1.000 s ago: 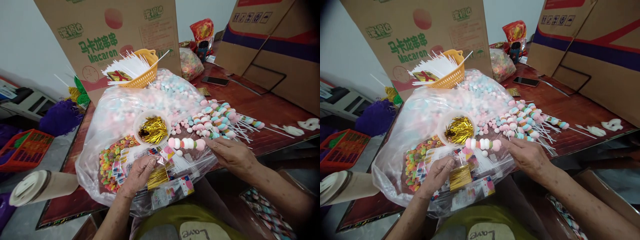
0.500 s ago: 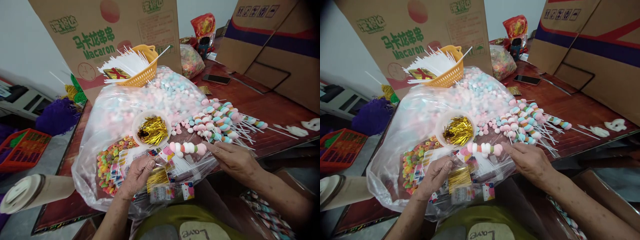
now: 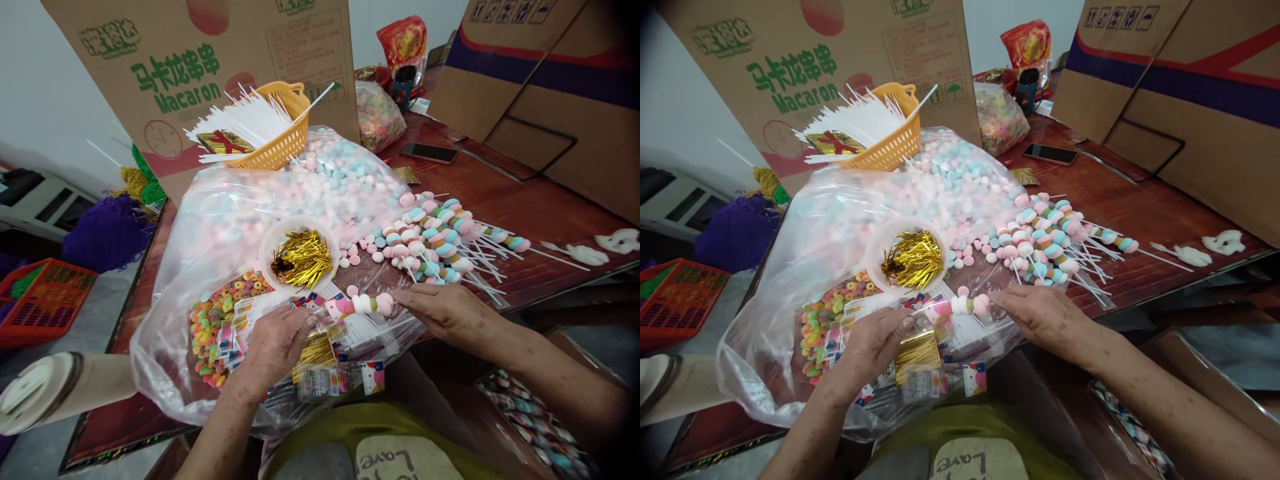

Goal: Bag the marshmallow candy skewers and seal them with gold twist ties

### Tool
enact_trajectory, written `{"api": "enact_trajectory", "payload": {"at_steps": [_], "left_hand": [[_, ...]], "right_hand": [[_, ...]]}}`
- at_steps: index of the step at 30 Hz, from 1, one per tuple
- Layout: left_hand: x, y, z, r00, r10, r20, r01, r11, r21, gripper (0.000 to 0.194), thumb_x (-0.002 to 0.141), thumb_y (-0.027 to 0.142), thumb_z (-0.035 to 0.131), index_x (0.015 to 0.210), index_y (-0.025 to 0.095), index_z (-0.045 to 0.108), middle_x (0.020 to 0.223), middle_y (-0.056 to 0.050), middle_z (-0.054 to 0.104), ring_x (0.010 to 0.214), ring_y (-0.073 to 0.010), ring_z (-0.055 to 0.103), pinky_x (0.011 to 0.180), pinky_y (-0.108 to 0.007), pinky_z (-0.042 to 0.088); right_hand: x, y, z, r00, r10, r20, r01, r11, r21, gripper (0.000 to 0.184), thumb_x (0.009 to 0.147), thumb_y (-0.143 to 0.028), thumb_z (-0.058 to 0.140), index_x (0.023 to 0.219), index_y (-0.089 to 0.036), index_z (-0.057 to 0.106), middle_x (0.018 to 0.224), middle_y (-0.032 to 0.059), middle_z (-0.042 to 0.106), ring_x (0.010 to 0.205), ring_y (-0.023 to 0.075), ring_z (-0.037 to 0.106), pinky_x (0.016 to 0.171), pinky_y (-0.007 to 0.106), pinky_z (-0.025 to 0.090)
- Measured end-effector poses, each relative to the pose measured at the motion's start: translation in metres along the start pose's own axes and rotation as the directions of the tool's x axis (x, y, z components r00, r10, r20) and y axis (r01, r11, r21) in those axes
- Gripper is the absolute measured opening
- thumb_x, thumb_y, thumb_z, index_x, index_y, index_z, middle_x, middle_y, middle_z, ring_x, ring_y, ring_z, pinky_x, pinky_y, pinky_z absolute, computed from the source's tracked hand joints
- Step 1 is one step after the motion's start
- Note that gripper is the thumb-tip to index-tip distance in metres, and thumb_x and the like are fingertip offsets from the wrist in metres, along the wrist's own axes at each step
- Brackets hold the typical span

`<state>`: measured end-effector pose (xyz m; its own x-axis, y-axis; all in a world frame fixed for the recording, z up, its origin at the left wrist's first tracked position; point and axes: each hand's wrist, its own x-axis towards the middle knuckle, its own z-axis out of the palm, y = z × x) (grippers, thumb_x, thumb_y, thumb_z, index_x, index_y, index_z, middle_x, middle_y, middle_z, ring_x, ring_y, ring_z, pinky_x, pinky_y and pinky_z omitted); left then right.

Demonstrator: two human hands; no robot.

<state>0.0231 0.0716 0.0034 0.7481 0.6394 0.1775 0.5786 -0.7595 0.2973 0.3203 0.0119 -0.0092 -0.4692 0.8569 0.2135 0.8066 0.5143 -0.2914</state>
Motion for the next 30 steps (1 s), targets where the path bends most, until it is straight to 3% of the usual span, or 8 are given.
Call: {"api": "enact_trajectory", "payload": {"at_steps": [5,9,11,13,16,21,26,30], "left_hand": [[0.001,-0.002,0.000,0.993,0.117,-0.033,-0.119,0.992,-0.052,0.027,0.094,0.025,0.036,0.094,0.018,0.063,0.089,-0.004,0.071,0.070,-0.0149,0.059,0.065,-0.026,0.044],[-0.001,-0.006,-0.001,0.997,0.072,-0.042,-0.073,0.997,-0.035,0.028,0.095,0.028,0.035,0.099,0.018,0.062,0.084,-0.004,0.071,0.070,-0.0142,0.062,0.063,-0.024,0.044],[-0.001,-0.007,-0.002,0.996,0.076,-0.035,-0.076,0.997,-0.002,0.032,0.093,0.038,0.039,0.106,0.018,0.060,0.085,-0.006,0.071,0.072,-0.0154,0.063,0.063,-0.025,0.044],[0.002,-0.005,-0.004,0.997,0.075,-0.019,-0.074,0.996,0.054,0.052,0.083,0.058,0.046,0.112,0.016,0.058,0.082,-0.008,0.070,0.072,-0.0196,0.063,0.064,-0.028,0.044],[0.012,0.004,-0.007,0.993,-0.005,0.114,-0.007,0.994,0.110,0.075,0.065,0.072,0.055,0.112,0.015,0.058,0.081,-0.009,0.069,0.075,-0.0253,0.063,0.066,-0.032,0.043],[0.027,0.019,-0.008,0.887,-0.228,0.403,0.205,0.974,0.101,0.035,0.074,0.053,0.062,0.084,0.020,0.063,0.071,-0.003,0.068,0.067,-0.0207,0.062,0.056,-0.025,0.036],[0.034,0.025,-0.004,0.848,-0.225,0.481,0.333,0.930,-0.154,0.031,0.066,0.048,0.070,0.075,0.020,0.063,0.061,0.004,0.060,0.057,-0.0142,0.055,0.050,-0.021,0.031],[0.037,0.025,-0.002,0.807,-0.227,0.545,0.423,0.867,-0.264,0.038,0.062,0.054,0.070,0.075,0.018,0.063,0.062,0.005,0.057,0.058,-0.0133,0.054,0.048,-0.020,0.030]], "right_hand": [[0.010,-0.002,-0.006,0.991,-0.092,0.099,0.078,0.988,0.131,0.030,0.090,-0.016,0.038,0.103,-0.019,0.064,0.084,0.0054,0.068,0.071,0.0134,0.063,0.061,0.021,0.044],[0.013,0.001,-0.013,0.996,-0.045,0.073,0.033,0.986,0.161,0.029,0.091,-0.020,0.038,0.100,-0.019,0.065,0.085,0.0054,0.069,0.072,0.0134,0.063,0.063,0.021,0.043],[0.014,0.000,-0.015,0.995,-0.023,0.100,0.005,0.983,0.181,0.029,0.092,-0.022,0.038,0.099,-0.020,0.066,0.083,0.0039,0.069,0.070,0.0131,0.062,0.062,0.021,0.042],[0.016,-0.003,-0.018,0.992,-0.023,0.126,-0.004,0.978,0.208,0.029,0.092,-0.023,0.037,0.098,-0.020,0.066,0.080,0.0027,0.069,0.068,0.0129,0.062,0.059,0.020,0.040],[0.020,-0.010,-0.023,0.990,-0.028,0.137,-0.002,0.978,0.209,0.027,0.091,-0.022,0.039,0.095,-0.021,0.066,0.074,0.0005,0.068,0.062,0.0118,0.059,0.055,0.020,0.036],[0.026,-0.021,-0.026,0.979,-0.098,0.181,0.094,0.995,0.031,0.030,0.084,-0.011,0.043,0.101,-0.025,0.063,0.066,-0.0020,0.064,0.054,0.0111,0.054,0.049,0.024,0.023],[0.036,-0.031,-0.022,0.973,-0.138,0.184,0.168,0.974,-0.154,0.024,0.080,-0.008,0.048,0.095,-0.019,0.062,0.066,-0.0003,0.062,0.052,0.0115,0.051,0.048,0.028,0.014],[0.041,-0.035,-0.016,0.954,-0.187,0.234,0.221,0.967,-0.130,0.021,0.080,-0.007,0.050,0.096,-0.017,0.060,0.069,0.0005,0.063,0.055,0.0120,0.053,0.047,0.029,0.013]]}}
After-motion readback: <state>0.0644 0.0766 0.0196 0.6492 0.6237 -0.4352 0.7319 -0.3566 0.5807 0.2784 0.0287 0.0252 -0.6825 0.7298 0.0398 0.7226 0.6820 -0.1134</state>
